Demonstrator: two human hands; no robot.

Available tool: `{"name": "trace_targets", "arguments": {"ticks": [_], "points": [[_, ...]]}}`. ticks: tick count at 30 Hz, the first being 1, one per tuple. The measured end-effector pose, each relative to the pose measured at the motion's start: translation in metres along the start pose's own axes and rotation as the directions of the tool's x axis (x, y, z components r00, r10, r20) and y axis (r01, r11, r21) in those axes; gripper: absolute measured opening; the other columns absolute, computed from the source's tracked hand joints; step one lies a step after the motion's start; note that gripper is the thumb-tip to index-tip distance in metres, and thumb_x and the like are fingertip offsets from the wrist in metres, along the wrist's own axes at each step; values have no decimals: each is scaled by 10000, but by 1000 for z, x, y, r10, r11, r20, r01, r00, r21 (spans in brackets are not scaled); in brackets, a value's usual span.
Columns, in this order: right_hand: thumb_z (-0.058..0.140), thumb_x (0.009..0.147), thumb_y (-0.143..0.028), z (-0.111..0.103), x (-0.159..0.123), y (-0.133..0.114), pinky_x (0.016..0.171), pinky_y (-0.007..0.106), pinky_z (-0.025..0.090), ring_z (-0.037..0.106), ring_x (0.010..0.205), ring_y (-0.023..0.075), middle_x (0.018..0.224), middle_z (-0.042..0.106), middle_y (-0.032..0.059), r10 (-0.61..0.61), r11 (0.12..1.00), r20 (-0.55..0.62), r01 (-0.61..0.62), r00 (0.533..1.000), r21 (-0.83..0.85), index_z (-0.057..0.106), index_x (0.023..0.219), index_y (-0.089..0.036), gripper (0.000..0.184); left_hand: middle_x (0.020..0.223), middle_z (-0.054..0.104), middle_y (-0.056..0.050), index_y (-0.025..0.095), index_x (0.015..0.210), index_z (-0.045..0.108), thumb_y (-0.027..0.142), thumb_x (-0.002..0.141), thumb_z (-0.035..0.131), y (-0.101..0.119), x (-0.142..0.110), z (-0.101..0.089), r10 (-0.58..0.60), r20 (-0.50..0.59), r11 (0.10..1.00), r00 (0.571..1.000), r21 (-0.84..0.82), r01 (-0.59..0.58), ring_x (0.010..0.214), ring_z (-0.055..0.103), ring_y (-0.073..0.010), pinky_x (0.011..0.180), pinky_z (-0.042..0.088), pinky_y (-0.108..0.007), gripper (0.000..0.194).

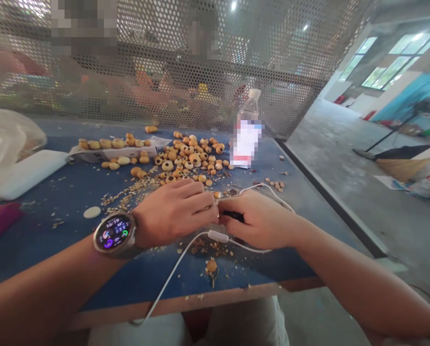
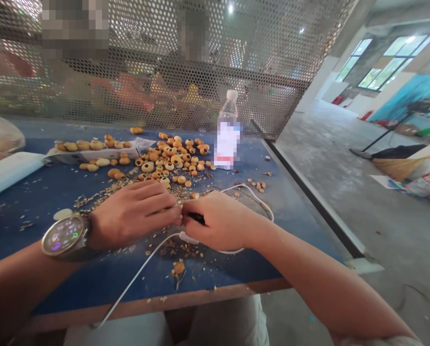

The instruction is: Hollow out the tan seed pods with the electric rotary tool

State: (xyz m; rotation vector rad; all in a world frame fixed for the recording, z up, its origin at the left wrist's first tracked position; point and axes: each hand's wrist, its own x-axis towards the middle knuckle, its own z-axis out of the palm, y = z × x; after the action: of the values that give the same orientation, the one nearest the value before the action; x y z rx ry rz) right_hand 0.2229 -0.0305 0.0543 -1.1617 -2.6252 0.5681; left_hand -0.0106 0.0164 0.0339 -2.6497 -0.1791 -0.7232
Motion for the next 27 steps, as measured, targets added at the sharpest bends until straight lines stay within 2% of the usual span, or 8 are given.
{"name": "trace_targets", "arguments": {"ticks": [3,7,10,14,19,22,25,27], "points": [[486,998,-267,-2,-1,-7,635,308,274,606,736,138,910,764,14,50,981,-11,-51,999,-185,647,916,-204,191,861,671,-26,179,928,655,209,1080,501,1,2,2,-4,16,1000,1000,21,4,779,545,-194,706,456,-347,218],[486,999,-283,-1,-2,-15,617,346,213,661,741,195,937,768,46,105,924,-97,-133,990,-359,639,942,-193,186,807,640,-26,174,900,651,192,1086,466,3,3,6,-56,22,998,998,8,56,750,538,-186,693,452,-334,263],[501,1007,-262,0,-2,-15,626,343,249,677,750,196,969,769,47,78,932,-95,-106,992,-346,655,960,-182,179,783,619,-28,179,844,616,185,1091,430,4,3,8,-94,33,995,995,-42,96,716,521,-179,677,440,-326,309],[528,1006,-234,1,1,-8,671,319,323,670,797,179,992,767,57,34,970,-47,-44,998,-238,677,956,-167,171,787,612,-19,181,855,603,231,1090,480,6,1,9,-126,60,990,990,-62,130,712,525,-174,676,424,-319,270],[505,995,-214,2,3,-3,652,305,312,629,729,149,879,757,40,32,983,-13,-34,999,-179,649,876,-173,191,812,637,-29,170,921,615,149,1049,518,6,-1,9,-35,141,998,989,47,29,746,543,-203,667,422,-337,161],[509,994,-249,3,3,-6,620,328,261,647,716,164,890,758,34,33,953,-68,-52,997,-299,639,889,-178,181,822,649,-40,173,897,610,125,1029,496,4,-2,9,-20,160,999,987,53,11,747,552,-217,675,441,-358,181],[513,989,-273,7,3,-7,588,352,198,668,692,194,904,755,29,-12,880,-130,-51,991,-472,636,899,-187,175,788,632,-39,181,848,591,154,1035,480,4,-3,11,-66,159,998,985,10,65,718,552,-211,663,443,-356,219],[510,987,-268,11,3,-6,583,359,210,685,712,212,924,755,34,-52,839,-145,-36,988,-544,633,903,-190,168,751,610,-30,186,813,576,166,1042,465,4,-4,13,-106,160,994,981,-8,109,683,542,-201,641,431,-347,256]]}}
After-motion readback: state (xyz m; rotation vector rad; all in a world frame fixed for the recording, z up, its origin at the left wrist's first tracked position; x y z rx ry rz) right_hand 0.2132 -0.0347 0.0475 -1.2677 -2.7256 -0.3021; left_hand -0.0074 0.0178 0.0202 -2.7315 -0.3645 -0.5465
